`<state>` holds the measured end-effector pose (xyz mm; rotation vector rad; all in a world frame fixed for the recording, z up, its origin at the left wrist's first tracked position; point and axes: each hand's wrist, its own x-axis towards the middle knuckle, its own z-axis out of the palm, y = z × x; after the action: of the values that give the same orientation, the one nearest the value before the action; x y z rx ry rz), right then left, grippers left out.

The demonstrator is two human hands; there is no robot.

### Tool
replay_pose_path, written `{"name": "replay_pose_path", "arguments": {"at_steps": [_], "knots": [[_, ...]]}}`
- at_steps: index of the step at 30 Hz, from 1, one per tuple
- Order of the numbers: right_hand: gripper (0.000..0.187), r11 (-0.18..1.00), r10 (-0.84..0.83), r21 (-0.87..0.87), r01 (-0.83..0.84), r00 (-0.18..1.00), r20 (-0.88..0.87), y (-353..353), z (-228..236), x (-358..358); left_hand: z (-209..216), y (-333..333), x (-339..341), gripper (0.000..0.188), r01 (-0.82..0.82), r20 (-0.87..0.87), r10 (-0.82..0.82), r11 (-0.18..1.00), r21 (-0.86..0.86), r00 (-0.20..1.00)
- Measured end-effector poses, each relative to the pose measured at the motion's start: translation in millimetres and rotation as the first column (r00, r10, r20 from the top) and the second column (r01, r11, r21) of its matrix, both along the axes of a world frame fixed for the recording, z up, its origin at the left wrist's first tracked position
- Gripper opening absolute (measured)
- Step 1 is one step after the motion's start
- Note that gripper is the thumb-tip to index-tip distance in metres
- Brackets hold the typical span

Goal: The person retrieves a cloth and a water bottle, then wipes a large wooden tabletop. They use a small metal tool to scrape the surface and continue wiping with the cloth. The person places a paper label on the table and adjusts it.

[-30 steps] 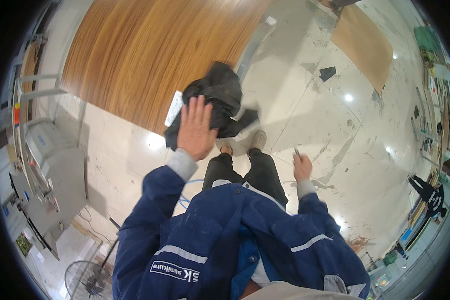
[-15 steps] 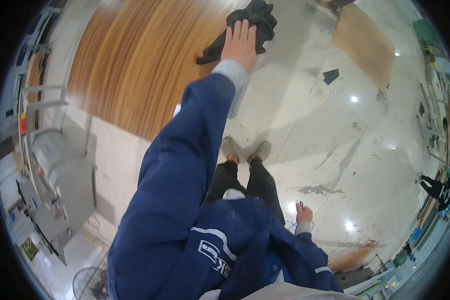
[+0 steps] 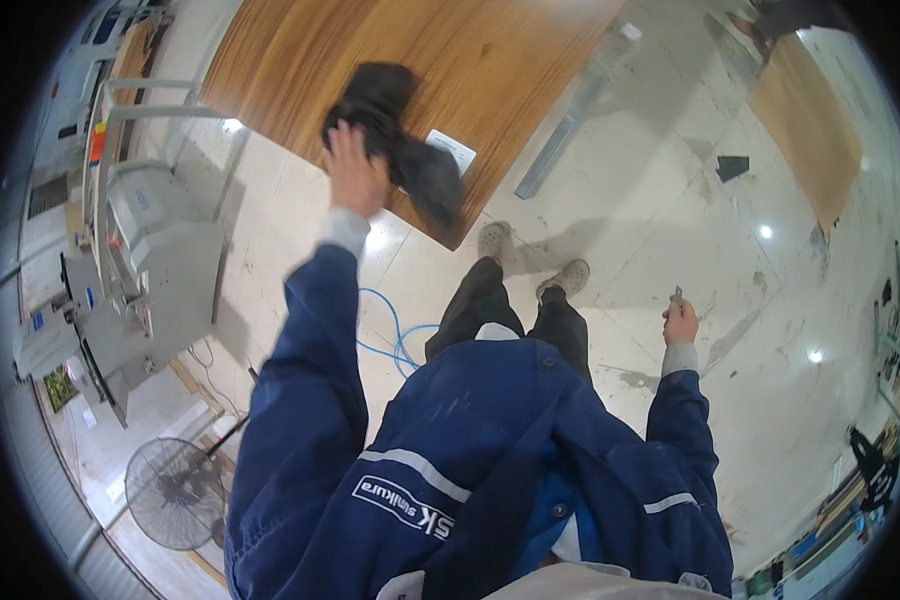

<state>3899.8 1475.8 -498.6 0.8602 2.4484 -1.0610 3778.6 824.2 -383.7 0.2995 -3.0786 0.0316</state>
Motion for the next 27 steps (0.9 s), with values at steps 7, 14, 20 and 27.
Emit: {"name": "replay_pose_path", "arguments": {"at_steps": [7, 14, 20, 27], "knots": [[0.042, 0.944, -0.326, -0.017, 0.33, 0.939, 0.112, -81.9, 24.1, 69.4, 17.7, 13.5, -178.0, 0.071, 0.113, -0.063, -0.11, 0.993, 0.04, 0.992], [0.041, 0.837, -0.516, -0.08, 0.542, 0.829, 0.216, -229.4, 12.1, 130.4, 14.5, 68.7, -132.7, 0.062, 0.826, -0.072, -0.827, 0.544, 0.149, 0.558], [0.041, 0.697, -0.693, -0.175, 0.695, 0.716, 0.081, -336.6, 44.6, 127.6, 22.9, -128.4, -201.5, 0.056, 0.439, -0.08, -0.436, 0.898, 0.019, 0.896], [0.036, 0.654, -0.746, -0.152, 0.741, 0.665, 0.033, -397.9, 69.8, 148.2, 80.2, -153.9, -160.2, 0.07, 0.479, -0.342, -0.525, 0.851, -0.216, 0.779]]}}
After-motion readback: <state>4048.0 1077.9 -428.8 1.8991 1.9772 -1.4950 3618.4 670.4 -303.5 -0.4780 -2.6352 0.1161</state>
